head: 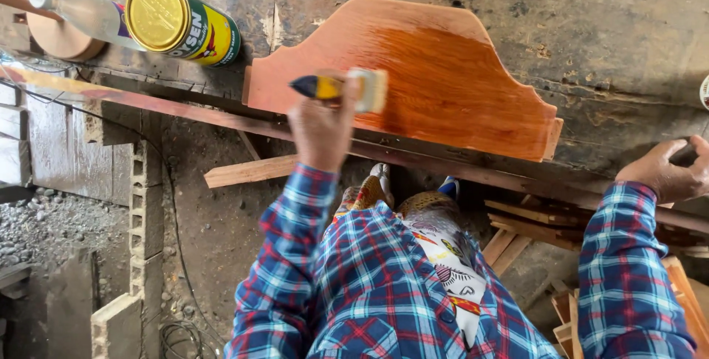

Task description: Applying wood stain to decorative wooden panels using a paintbrush at a natural pace

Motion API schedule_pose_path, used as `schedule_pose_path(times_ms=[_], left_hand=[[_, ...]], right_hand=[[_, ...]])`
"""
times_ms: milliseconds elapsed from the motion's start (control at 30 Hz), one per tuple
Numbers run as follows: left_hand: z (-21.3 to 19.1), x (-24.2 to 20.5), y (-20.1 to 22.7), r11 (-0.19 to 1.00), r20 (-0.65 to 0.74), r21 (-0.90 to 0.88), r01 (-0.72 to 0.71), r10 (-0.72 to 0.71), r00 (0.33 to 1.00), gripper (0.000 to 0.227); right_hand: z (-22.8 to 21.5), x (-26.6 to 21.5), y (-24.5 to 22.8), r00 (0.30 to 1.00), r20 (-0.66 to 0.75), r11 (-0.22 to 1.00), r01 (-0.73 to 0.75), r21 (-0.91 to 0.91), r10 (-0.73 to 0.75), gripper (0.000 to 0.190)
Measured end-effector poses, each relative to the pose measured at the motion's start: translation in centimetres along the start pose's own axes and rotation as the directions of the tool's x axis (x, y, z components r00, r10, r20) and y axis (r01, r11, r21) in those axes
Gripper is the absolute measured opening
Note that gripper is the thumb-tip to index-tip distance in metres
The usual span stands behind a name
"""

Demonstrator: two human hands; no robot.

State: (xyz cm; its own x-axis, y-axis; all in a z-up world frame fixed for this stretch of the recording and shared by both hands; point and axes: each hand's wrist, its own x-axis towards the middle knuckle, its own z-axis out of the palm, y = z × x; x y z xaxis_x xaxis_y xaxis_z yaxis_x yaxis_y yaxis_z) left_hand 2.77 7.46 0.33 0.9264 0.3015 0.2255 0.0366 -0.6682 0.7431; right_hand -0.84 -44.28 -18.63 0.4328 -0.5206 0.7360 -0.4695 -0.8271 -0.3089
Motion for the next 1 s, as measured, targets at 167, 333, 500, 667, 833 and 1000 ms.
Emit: schedule_pose_path(times_ms=[167, 333, 500, 667, 833, 1000], left_hand=[[5.9, -4.3, 7.3, 0.834, 0.255, -0.528, 0.162, -0.026, 0.967, 0.011], [8.8, -7.0, 8.1, 0.825, 0.396, -0.533, 0.188, 0.047, 0.917, 0.007], [8.6, -7.1, 3.8, 0.845, 0.234, -0.52, 0.126, 0.0, 0.972, 0.008], [1.2, -3.6, -3.7, 0.953, 0.102, -0.294, 0.071, -0.043, 0.994, 0.014], [-6.9, -0.9, -7.4, 0.983, -0.164, -0.136, 0.123, -0.145, 0.976, 0.015], [-5.6, -0.6, -3.6, 0.929, -0.106, -0.34, 0.147, -0.193, 0.975, 0.017]], right_hand=[[-0.6, 0.4, 0.3, 0.996, 0.008, 0.996, 0.087, 0.02, -0.088, 0.021], [-1.7, 0.0, -2.4, 0.975, 0.218, 0.965, -0.094, 0.246, 0.039, 0.041], [-6.3, -0.9, -12.6, 0.948, 0.309, 0.73, -0.161, 0.664, -0.072, 0.035], [-8.4, -2.0, -18.5, 0.897, 0.398, 0.817, -0.076, 0.571, -0.194, 0.026], [-7.5, -3.9, -19.4, 0.869, 0.476, 0.762, -0.218, 0.609, -0.133, 0.023], [-6.1, -4.9, -18.5, 0.921, 0.379, 0.771, -0.176, 0.612, -0.09, 0.018]])
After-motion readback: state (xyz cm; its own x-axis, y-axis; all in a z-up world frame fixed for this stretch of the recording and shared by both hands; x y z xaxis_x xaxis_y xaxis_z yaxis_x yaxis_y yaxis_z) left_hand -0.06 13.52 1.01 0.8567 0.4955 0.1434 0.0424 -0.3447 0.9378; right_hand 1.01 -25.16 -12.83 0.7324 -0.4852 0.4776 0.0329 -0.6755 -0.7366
